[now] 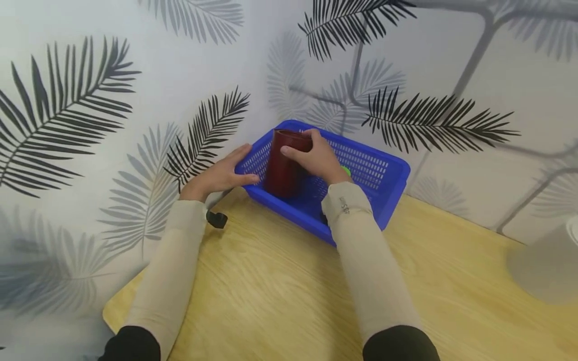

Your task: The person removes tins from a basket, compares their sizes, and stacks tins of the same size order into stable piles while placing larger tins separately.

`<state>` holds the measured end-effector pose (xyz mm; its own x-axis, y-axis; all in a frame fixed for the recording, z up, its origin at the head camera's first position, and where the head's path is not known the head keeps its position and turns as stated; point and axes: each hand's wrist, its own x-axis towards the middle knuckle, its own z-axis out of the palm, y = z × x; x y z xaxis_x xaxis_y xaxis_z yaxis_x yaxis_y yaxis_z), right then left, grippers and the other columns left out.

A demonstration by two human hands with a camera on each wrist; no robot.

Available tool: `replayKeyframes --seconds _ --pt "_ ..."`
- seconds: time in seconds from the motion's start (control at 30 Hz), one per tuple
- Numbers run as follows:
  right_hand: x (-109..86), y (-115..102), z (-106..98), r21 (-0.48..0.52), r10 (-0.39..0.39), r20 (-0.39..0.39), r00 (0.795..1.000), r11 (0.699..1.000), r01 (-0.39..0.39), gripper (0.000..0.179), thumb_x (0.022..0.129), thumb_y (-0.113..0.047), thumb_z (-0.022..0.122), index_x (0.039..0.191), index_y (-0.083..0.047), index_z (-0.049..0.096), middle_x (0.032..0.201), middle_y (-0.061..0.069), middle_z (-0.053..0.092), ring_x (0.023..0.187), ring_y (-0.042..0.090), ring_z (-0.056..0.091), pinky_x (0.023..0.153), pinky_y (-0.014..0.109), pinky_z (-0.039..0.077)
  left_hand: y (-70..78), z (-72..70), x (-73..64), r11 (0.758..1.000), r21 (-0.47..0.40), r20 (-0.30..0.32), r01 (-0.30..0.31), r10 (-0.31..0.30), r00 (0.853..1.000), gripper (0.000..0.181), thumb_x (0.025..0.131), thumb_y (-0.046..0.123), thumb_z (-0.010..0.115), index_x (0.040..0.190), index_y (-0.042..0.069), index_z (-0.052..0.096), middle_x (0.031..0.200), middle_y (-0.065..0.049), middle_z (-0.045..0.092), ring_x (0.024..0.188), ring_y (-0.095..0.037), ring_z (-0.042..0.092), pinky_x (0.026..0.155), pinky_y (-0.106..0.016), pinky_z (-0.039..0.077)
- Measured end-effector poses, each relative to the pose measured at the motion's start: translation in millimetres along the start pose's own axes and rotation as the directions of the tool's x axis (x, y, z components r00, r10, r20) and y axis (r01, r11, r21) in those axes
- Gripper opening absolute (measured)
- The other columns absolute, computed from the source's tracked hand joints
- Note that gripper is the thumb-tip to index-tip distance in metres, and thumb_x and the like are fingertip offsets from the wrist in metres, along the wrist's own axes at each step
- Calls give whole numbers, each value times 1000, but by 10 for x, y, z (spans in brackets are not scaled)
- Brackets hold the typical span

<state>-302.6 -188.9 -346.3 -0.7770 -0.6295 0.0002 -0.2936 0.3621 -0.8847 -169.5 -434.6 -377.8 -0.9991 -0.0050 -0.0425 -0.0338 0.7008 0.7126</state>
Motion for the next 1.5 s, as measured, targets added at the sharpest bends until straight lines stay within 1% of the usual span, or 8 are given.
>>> replayKeyframes --seconds 0.1,0.27,0.43,0.67,0.9,1.03,1.2,1.5 --pt "3 20 -5 11 -5 -2 1000 1000 5 95 86 -52 77 156 -12 26 141 17 47 120 33 54 87 54 54 8 0 -11 1000 4 -3 1 -1 1000 111 84 66 70 165 22 7 169 6 1 154 -18 1 120 -51 11" --pt "5 -9 3 50 -25 -15 1000 998 26 88 87 -42 79 153 -12 29 140 18 47 118 35 54 83 54 55 22 -13 -28 1000 -11 -9 2 -2 1000 110 85 64 71 165 23 8 169 6 1 153 -18 1 120 -50 12" --pt "-71 -157 -1 -9 -40 -35 999 999 39 86 86 -41 80 150 -12 30 139 18 48 118 35 54 83 54 53 0 -13 -12 1000 -25 -1 -1 1 1000 111 84 65 71 165 23 7 169 7 0 153 -18 1 121 -50 11" --pt "-204 -357 -123 -31 -100 -92 991 995 98 80 87 -42 79 145 -12 32 137 16 50 120 33 54 96 52 46 3 12 -5 1000 -17 -17 -6 6 1000 109 86 63 71 165 24 8 169 8 1 153 -18 1 120 -50 12" --pt "-418 -508 -309 -24 -134 -135 982 991 132 79 87 -43 78 143 -14 31 140 16 46 124 32 49 100 52 44 -3 30 13 1000 -17 -10 -16 16 1000 108 85 65 70 165 26 8 168 9 0 153 -16 1 120 -50 12" --pt "-538 -574 -443 -10 -169 -158 973 986 169 77 86 -42 78 141 -16 31 139 14 44 124 30 47 98 52 45 -6 -5 -6 1000 1 -13 -10 10 1000 110 84 69 68 165 26 7 168 9 0 153 -17 1 120 -51 13" --pt "-716 -593 -658 -19 -223 -215 951 974 224 75 87 -39 78 141 -15 33 141 11 42 124 27 45 98 51 46 16 -23 6 1000 21 -25 -14 14 1000 110 84 69 67 165 23 8 169 7 2 153 -18 3 120 -52 14" --pt "-1079 -447 -967 -101 -248 -315 916 969 227 74 86 -35 80 142 -19 35 143 6 42 124 26 48 100 49 45 19 22 23 1000 -16 -5 -15 15 1000 113 84 67 70 165 22 6 169 3 1 154 -21 2 120 -52 12"
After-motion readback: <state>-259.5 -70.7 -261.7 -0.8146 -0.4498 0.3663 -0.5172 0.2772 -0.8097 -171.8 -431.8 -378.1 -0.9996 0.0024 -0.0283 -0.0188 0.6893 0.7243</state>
